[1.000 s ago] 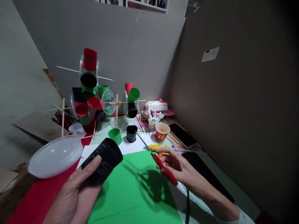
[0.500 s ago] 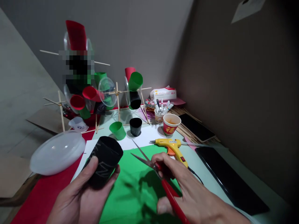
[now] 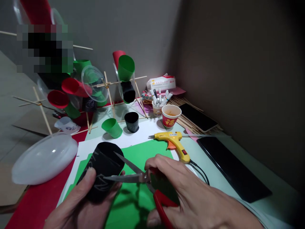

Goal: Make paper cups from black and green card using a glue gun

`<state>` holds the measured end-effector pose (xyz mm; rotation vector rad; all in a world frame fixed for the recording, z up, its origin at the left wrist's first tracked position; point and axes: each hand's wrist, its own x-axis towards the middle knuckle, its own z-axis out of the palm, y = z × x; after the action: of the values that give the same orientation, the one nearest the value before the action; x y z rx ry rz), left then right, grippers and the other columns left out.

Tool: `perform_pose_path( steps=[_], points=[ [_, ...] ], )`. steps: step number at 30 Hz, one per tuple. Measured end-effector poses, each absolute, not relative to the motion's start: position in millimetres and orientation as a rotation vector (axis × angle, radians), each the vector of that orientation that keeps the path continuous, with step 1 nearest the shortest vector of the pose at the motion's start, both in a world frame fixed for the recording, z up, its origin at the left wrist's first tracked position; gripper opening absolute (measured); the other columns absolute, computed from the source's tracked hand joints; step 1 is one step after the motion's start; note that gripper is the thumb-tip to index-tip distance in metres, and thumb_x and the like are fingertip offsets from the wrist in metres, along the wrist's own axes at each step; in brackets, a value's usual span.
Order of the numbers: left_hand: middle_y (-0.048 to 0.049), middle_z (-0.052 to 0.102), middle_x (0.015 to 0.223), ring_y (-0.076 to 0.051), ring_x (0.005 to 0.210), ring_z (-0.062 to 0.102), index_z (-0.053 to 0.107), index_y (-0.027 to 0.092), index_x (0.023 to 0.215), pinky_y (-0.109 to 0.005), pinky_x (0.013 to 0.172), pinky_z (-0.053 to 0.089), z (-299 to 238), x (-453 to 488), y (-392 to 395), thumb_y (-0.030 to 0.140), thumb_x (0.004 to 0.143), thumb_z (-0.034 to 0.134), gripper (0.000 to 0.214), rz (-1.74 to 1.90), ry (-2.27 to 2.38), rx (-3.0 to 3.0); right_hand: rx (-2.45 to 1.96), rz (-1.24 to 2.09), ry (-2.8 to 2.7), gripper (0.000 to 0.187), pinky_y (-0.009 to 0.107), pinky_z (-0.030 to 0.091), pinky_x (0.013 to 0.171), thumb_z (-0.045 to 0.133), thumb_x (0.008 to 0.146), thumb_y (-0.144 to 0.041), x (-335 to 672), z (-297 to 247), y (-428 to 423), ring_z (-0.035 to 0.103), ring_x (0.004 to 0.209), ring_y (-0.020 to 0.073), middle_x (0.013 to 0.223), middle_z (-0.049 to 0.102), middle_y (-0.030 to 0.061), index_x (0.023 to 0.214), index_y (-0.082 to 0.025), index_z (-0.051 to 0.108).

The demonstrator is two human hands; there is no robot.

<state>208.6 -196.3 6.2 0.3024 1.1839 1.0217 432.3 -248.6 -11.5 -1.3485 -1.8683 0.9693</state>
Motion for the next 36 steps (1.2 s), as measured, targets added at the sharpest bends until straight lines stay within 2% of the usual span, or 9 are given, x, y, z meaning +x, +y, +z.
perform_pose_path(
  steps=[2, 5, 7, 13, 20, 26, 29, 32, 36],
  points=[
    [-0.0099, 0.076, 0.131, -0.046, 0.139, 0.057, 0.069, 0.033, 0.137, -0.060, 0.090, 0.065, -6, 201, -195, 0.055, 0.076, 0.074, 0.064, 1.016, 1.166, 0.296, -1.349, 0.959, -1.882, 0.049, 0.032, 0.054, 0.079, 0.085, 0.082, -0.055, 432, -12, -249, 0.064, 0.095, 0.0227, 0.110, 0.065, -0.0001, 0.118, -0.034, 0.060],
    [-0.0012, 0.074, 0.137, -0.041, 0.151, 0.044, 0.068, 0.044, 0.136, -0.050, 0.083, 0.068, -14, 196, -195, 0.051, 0.075, 0.079, 0.063, 1.077, 1.197, 0.388, -1.355, 0.953, -1.897, 0.046, 0.031, 0.053, 0.078, 0.085, 0.082, -0.054, 431, -7, -249, 0.064, 0.095, 0.0215, 0.110, 0.065, -0.0013, 0.114, -0.033, 0.059],
    [-0.0019, 0.075, 0.136, -0.040, 0.153, 0.040, 0.070, 0.042, 0.133, -0.048, 0.084, 0.068, -15, 198, -196, 0.048, 0.075, 0.080, 0.059, 1.093, 1.191, 0.427, -1.356, 0.954, -1.902, 0.043, 0.030, 0.052, 0.075, 0.085, 0.083, -0.052, 430, -3, -248, 0.063, 0.088, 0.0198, 0.104, 0.065, -0.0025, 0.109, -0.032, 0.059],
    [-0.0123, 0.076, 0.131, -0.047, 0.138, 0.057, 0.076, 0.028, 0.125, -0.055, 0.094, 0.065, -14, 208, -198, 0.036, 0.066, 0.086, 0.061, 1.108, 1.152, 0.370, -1.336, 0.964, -1.884, 0.037, 0.028, 0.049, 0.070, 0.086, 0.084, -0.045, 429, 3, -248, 0.062, 0.085, 0.0178, 0.099, 0.066, -0.0056, 0.103, -0.032, 0.057],
    [-0.0051, 0.075, 0.135, -0.036, 0.136, 0.062, 0.069, 0.035, 0.136, -0.044, 0.090, 0.067, 4, 219, -204, 0.027, 0.083, 0.067, 0.054, 1.053, 1.163, 0.351, -1.319, 0.938, -1.870, 0.039, 0.023, 0.044, 0.062, 0.091, 0.079, -0.030, 427, 12, -248, 0.056, 0.071, 0.0131, 0.082, 0.061, -0.0070, 0.092, -0.027, 0.055],
    [0.0007, 0.073, 0.140, -0.035, 0.137, 0.061, 0.069, 0.040, 0.134, -0.041, 0.091, 0.067, -4, 210, -205, 0.032, 0.074, 0.083, 0.062, 1.016, 1.027, 0.317, -1.397, 0.990, -1.888, 0.036, 0.021, 0.044, 0.062, 0.090, 0.078, -0.034, 427, 21, -245, 0.053, 0.068, 0.0118, 0.079, 0.060, -0.0067, 0.087, -0.024, 0.056],
    [0.0042, 0.071, 0.143, -0.034, 0.145, 0.053, 0.068, 0.042, 0.135, -0.044, 0.096, 0.065, -8, 208, -206, 0.031, 0.080, 0.077, 0.057, 1.024, 1.016, 0.337, -1.443, 0.969, -1.900, 0.032, 0.023, 0.046, 0.066, 0.089, 0.077, -0.031, 427, 18, -248, 0.058, 0.073, 0.0138, 0.082, 0.064, -0.0058, 0.089, -0.025, 0.060],
    [0.0000, 0.071, 0.143, -0.034, 0.149, 0.049, 0.070, 0.037, 0.134, -0.048, 0.103, 0.062, -6, 210, -207, 0.028, 0.086, 0.068, 0.048, 1.034, 1.045, 0.320, -1.458, 0.941, -1.879, 0.029, 0.023, 0.049, 0.067, 0.086, 0.079, -0.029, 428, 13, -252, 0.065, 0.085, 0.0175, 0.095, 0.072, -0.0035, 0.099, -0.027, 0.065],
    [-0.0007, 0.069, 0.145, -0.037, 0.148, 0.049, 0.072, 0.036, 0.131, -0.049, 0.102, 0.062, -2, 214, -209, 0.027, 0.082, 0.072, 0.050, 1.021, 1.014, 0.237, -1.374, 0.843, -1.898, 0.027, 0.023, 0.049, 0.059, 0.085, 0.083, -0.035, 427, 9, -253, 0.069, 0.081, 0.0180, 0.104, 0.077, 0.0011, 0.103, -0.025, 0.069]
  ],
)
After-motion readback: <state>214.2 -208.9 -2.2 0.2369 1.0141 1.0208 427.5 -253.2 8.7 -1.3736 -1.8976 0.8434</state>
